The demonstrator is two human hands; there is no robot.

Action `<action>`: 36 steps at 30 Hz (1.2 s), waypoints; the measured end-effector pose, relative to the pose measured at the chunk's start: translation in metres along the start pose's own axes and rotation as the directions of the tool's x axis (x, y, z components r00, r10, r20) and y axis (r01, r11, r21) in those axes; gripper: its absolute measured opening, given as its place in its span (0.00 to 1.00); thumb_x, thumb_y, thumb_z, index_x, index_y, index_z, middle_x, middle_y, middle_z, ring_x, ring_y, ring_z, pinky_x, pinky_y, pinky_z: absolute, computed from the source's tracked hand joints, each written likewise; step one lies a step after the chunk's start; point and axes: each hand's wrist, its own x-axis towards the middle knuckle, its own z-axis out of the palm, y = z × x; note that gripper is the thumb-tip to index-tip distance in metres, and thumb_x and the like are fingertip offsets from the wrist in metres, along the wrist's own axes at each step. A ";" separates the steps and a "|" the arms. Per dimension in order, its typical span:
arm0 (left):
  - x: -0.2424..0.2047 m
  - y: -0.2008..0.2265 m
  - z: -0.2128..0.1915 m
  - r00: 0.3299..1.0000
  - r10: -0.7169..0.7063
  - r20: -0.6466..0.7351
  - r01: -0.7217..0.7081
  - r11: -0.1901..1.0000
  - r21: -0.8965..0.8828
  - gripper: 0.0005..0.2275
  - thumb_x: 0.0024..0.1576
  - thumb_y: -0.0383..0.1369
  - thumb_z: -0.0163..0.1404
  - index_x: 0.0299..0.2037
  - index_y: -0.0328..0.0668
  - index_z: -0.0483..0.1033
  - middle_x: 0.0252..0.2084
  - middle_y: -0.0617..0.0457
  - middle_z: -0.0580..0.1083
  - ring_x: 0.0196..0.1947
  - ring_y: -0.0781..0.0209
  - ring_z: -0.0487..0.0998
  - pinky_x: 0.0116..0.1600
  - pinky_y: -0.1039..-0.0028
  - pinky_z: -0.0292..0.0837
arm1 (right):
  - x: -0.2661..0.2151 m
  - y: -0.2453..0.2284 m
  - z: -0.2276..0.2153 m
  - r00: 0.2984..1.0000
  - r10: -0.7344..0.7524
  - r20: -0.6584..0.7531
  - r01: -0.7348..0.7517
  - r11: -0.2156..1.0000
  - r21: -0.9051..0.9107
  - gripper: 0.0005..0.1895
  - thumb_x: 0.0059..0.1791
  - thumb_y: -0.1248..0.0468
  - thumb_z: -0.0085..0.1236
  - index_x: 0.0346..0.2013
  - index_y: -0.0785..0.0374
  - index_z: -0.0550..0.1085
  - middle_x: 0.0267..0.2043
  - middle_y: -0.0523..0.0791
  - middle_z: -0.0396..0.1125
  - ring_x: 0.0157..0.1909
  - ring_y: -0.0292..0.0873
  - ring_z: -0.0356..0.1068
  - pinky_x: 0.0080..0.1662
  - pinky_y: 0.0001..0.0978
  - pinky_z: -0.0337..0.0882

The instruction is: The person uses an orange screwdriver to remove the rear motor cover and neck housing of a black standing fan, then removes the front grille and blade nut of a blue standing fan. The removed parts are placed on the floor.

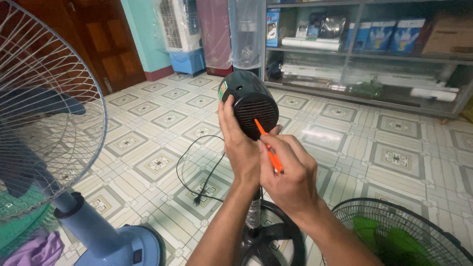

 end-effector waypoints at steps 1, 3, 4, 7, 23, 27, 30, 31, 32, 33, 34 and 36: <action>0.001 0.000 0.000 1.000 0.000 -0.003 0.000 1.000 0.000 0.47 0.44 0.40 0.72 0.72 0.45 0.54 0.75 0.30 0.56 0.74 0.31 0.61 0.68 0.55 0.66 | 0.000 0.001 0.001 1.000 -0.016 0.000 0.016 1.000 0.002 0.10 0.47 0.76 0.63 0.43 0.72 0.75 0.39 0.53 0.72 0.39 0.52 0.76 0.40 0.37 0.75; 0.000 0.000 0.000 1.000 0.006 0.001 -0.006 1.000 -0.001 0.46 0.46 0.39 0.71 0.73 0.45 0.53 0.76 0.30 0.55 0.75 0.32 0.61 0.69 0.55 0.66 | 0.000 0.003 0.001 0.999 -0.040 0.019 0.039 0.999 0.011 0.10 0.48 0.76 0.63 0.43 0.72 0.75 0.40 0.53 0.72 0.41 0.52 0.77 0.43 0.37 0.77; 0.000 0.000 0.000 1.000 0.010 0.003 -0.010 1.000 -0.002 0.46 0.47 0.39 0.70 0.74 0.45 0.53 0.76 0.30 0.55 0.75 0.32 0.61 0.69 0.56 0.67 | -0.001 0.004 0.001 0.998 -0.052 0.027 0.052 0.999 0.015 0.10 0.48 0.76 0.63 0.43 0.72 0.75 0.40 0.53 0.72 0.42 0.52 0.77 0.44 0.36 0.77; 0.000 0.001 0.001 1.000 -0.012 0.008 0.012 1.000 0.016 0.47 0.44 0.39 0.71 0.73 0.45 0.53 0.75 0.29 0.54 0.74 0.30 0.60 0.67 0.54 0.65 | -0.002 0.004 0.001 0.999 -0.045 0.025 0.045 0.999 0.002 0.10 0.47 0.76 0.63 0.43 0.73 0.76 0.40 0.54 0.72 0.41 0.53 0.77 0.43 0.38 0.76; 0.002 -0.005 0.001 0.999 0.032 0.005 -0.032 0.999 0.014 0.41 0.48 0.23 0.60 0.73 0.44 0.52 0.75 0.33 0.56 0.75 0.32 0.59 0.70 0.55 0.64 | 0.014 0.001 -0.002 0.998 -0.037 0.058 0.036 0.999 0.015 0.09 0.47 0.75 0.63 0.40 0.73 0.75 0.37 0.55 0.72 0.37 0.55 0.75 0.39 0.41 0.74; 0.001 -0.007 0.001 0.999 0.039 0.000 -0.039 0.999 -0.004 0.38 0.52 0.21 0.56 0.73 0.43 0.52 0.75 0.33 0.56 0.74 0.33 0.60 0.70 0.56 0.64 | 0.017 0.005 0.000 0.996 -0.011 0.089 0.013 1.000 -0.017 0.08 0.47 0.73 0.64 0.39 0.72 0.75 0.35 0.54 0.72 0.35 0.54 0.76 0.36 0.40 0.73; 0.002 -0.006 0.000 0.998 0.062 -0.004 -0.062 0.998 -0.016 0.38 0.51 0.20 0.56 0.73 0.42 0.52 0.74 0.32 0.56 0.74 0.32 0.59 0.71 0.55 0.62 | 0.015 0.008 0.002 0.999 -0.005 0.038 0.005 1.000 -0.002 0.08 0.48 0.72 0.65 0.40 0.70 0.75 0.36 0.53 0.73 0.36 0.53 0.76 0.37 0.39 0.74; 0.001 -0.005 -0.001 0.997 0.072 -0.006 -0.072 0.997 -0.020 0.38 0.50 0.20 0.56 0.73 0.41 0.52 0.74 0.32 0.56 0.74 0.32 0.59 0.71 0.55 0.61 | 0.014 0.009 0.002 1.000 0.002 0.018 -0.002 1.000 0.008 0.08 0.48 0.72 0.64 0.40 0.70 0.74 0.37 0.53 0.73 0.36 0.52 0.77 0.38 0.39 0.75; 0.002 -0.004 0.000 0.998 0.055 -0.008 -0.055 0.998 -0.027 0.38 0.50 0.20 0.56 0.73 0.42 0.53 0.74 0.32 0.56 0.74 0.32 0.59 0.71 0.56 0.61 | 0.013 0.009 0.002 1.000 0.001 0.025 -0.001 1.000 0.010 0.09 0.48 0.72 0.65 0.40 0.70 0.74 0.37 0.53 0.73 0.36 0.52 0.77 0.38 0.39 0.75; 0.003 -0.003 0.000 0.999 0.038 -0.010 -0.038 0.999 -0.034 0.37 0.51 0.21 0.56 0.73 0.42 0.53 0.75 0.32 0.56 0.74 0.32 0.60 0.71 0.56 0.62 | 0.012 0.009 0.002 1.000 0.000 0.031 0.000 1.000 0.011 0.09 0.48 0.72 0.65 0.40 0.70 0.73 0.37 0.53 0.72 0.36 0.52 0.76 0.38 0.39 0.75; 0.002 -0.002 0.001 1.000 0.017 -0.011 -0.017 0.999 -0.040 0.37 0.51 0.21 0.56 0.73 0.43 0.53 0.75 0.32 0.56 0.74 0.33 0.60 0.71 0.57 0.62 | 0.010 0.009 0.001 0.999 0.000 0.041 -0.001 1.000 0.012 0.10 0.48 0.71 0.65 0.41 0.71 0.73 0.37 0.53 0.72 0.37 0.52 0.76 0.38 0.39 0.75; 0.001 -0.002 0.001 1.000 0.024 -0.016 -0.025 0.999 -0.033 0.38 0.49 0.21 0.57 0.72 0.42 0.53 0.74 0.31 0.56 0.73 0.32 0.60 0.71 0.56 0.61 | 0.010 0.009 -0.004 0.997 -0.056 0.056 0.057 0.998 -0.003 0.09 0.48 0.73 0.63 0.41 0.70 0.73 0.39 0.54 0.73 0.39 0.54 0.76 0.40 0.40 0.76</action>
